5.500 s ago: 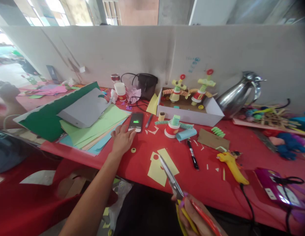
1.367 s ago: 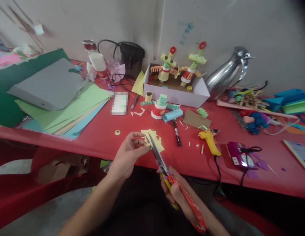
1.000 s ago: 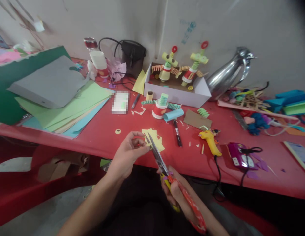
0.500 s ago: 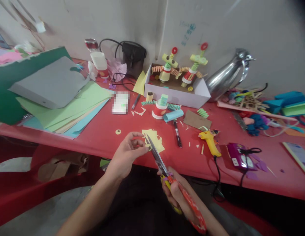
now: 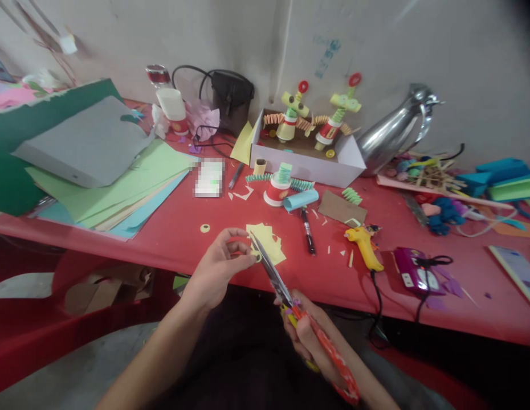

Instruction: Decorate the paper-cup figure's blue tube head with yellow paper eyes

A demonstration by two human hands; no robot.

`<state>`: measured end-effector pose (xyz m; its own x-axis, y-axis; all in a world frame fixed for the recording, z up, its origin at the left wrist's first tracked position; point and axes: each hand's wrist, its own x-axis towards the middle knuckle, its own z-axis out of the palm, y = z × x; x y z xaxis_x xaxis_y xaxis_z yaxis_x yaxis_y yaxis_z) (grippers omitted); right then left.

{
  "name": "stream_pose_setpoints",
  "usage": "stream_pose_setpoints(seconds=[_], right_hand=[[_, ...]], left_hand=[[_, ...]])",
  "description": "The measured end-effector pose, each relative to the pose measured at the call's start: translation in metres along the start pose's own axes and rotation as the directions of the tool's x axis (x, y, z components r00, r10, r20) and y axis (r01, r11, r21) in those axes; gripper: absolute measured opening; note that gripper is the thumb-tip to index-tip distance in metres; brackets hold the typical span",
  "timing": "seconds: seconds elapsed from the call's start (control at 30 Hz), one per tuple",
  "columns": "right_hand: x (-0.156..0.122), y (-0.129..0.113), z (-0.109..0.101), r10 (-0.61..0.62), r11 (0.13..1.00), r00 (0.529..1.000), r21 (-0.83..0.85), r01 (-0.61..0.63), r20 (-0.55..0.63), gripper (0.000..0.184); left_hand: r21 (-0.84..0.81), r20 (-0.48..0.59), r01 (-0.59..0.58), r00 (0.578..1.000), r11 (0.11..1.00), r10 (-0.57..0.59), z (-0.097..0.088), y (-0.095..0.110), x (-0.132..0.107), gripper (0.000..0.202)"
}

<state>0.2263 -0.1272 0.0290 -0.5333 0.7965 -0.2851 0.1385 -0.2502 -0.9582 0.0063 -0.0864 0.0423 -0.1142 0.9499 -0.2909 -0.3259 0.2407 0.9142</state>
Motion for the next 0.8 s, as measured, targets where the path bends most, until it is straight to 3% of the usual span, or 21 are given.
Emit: stream_pose_setpoints(seconds=[0.27, 0.4, 0.47, 0.53, 0.63, 0.73, 0.8], right_hand=[[0.0, 0.001, -0.002, -0.012, 1.0, 0.999, 0.0, 0.012, 0.039, 0.059], [-0.003, 0.0, -0.005, -0.004, 0.999, 1.0, 0.046, 0.004, -0.014, 0.055], [-0.001, -0.002, -0.014, 0.039, 0.998, 0.994, 0.054, -0.034, -0.106, 0.053], [0.002, -0.003, -0.027, 0.081, 0.996, 0.959, 0.047, -0.071, -0.273, 0.051], [0.009, -0.002, -0.054, 0.069, 0.997, 0.861, 0.009, -0.074, -0.504, 0.051], [0.02, 0.0, -0.078, 0.012, 0.995, 0.789, -0.074, -0.073, -0.615, 0.052], [0.03, -0.001, -0.091, -0.002, 0.992, 0.775, -0.097, -0.077, -0.632, 0.05]], left_hand=[[0.008, 0.0, 0.001, 1.0, 1.0, -0.001, -0.001, 0.0, 0.002, 0.044], [0.09, -0.058, -0.051, 0.997, 0.995, 0.056, -0.006, -0.002, 0.005, 0.043], [0.176, -0.116, -0.079, 0.988, 0.981, 0.1, -0.009, -0.004, 0.008, 0.042], [0.235, -0.149, -0.065, 0.984, 0.97, 0.102, -0.012, -0.006, 0.013, 0.041], [0.257, -0.171, -0.046, 0.981, 0.965, 0.092, -0.014, -0.009, 0.019, 0.045], [0.283, -0.172, -0.038, 0.981, 0.958, 0.089, -0.015, -0.013, 0.024, 0.046], [0.31, -0.168, -0.036, 0.981, 0.95, 0.092, -0.016, -0.017, 0.028, 0.045]])
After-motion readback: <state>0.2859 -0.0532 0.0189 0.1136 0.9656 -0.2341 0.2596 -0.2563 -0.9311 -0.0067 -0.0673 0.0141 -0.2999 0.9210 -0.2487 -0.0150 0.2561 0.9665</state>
